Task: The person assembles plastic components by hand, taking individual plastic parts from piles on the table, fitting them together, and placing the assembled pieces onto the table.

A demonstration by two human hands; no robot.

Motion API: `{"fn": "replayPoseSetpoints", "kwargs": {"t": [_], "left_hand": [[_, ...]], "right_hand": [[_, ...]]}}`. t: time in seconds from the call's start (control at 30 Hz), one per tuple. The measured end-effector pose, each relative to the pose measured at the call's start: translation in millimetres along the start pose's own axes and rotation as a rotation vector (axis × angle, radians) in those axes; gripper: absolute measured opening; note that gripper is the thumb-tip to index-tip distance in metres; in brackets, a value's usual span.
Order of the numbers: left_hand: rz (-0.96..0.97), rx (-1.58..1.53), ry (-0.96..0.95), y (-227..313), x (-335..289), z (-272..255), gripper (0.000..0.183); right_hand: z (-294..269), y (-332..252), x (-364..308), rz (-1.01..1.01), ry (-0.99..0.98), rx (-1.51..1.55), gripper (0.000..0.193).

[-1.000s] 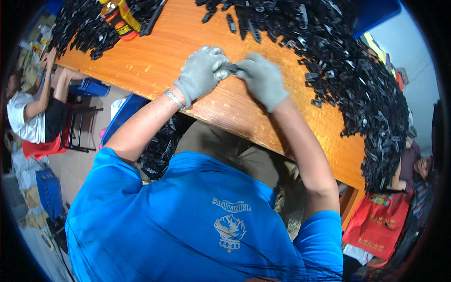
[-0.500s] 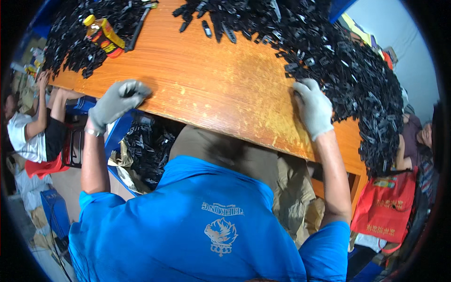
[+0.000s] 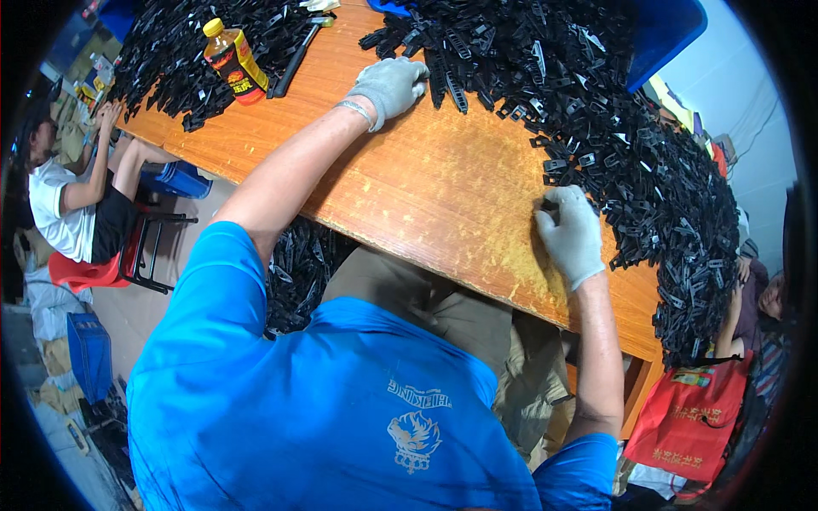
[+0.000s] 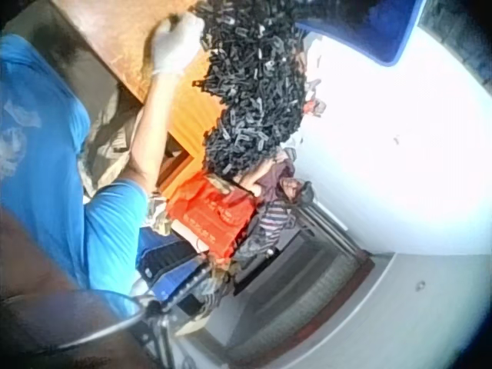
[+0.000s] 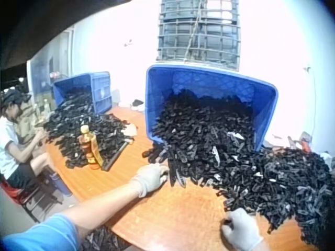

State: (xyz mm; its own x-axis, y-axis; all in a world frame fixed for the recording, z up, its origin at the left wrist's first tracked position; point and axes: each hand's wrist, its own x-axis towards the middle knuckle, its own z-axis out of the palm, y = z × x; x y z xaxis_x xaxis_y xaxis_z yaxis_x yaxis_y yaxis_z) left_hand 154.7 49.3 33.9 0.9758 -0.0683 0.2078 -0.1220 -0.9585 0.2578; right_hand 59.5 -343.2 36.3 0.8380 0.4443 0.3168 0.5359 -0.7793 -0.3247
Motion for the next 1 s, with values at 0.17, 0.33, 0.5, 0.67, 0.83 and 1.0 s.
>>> {"fn": "replayPoseSetpoints", "kwargs": {"t": [0.17, 0.33, 0.5, 0.67, 0.83, 1.0], "left_hand": [[-0.022, -0.004, 0.018, 0.7, -17.1, 5.9, 0.021], [0.132, -0.142, 0.050, 8.0, -77.7, -0.3, 0.016], [0.246, -0.371, -0.016, 34.0, -128.6, 2.7, 0.035], [0.277, -0.315, 0.091, 34.3, -145.8, 4.5, 0.028], [0.274, -0.321, 0.102, 29.7, -147.9, 11.8, 0.014], [0.274, -0.293, 0.093, 34.4, -147.6, 12.0, 0.011]], "right_hand": [[27.2, -55.0, -2.0, 0.117, -0.013, 0.301, 0.022], [29.2, -56.6, -7.6, 0.001, -0.094, 0.014, 0.015], [16.0, -72.2, 12.6, 0.018, -0.297, -0.103, 0.016], [38.4, -104.3, 38.3, -0.016, -0.175, 0.124, 0.020], [59.3, -105.4, 37.4, -0.058, -0.145, 0.119, 0.017], [69.9, -97.4, 38.1, -0.121, -0.106, 0.125, 0.016]]}}
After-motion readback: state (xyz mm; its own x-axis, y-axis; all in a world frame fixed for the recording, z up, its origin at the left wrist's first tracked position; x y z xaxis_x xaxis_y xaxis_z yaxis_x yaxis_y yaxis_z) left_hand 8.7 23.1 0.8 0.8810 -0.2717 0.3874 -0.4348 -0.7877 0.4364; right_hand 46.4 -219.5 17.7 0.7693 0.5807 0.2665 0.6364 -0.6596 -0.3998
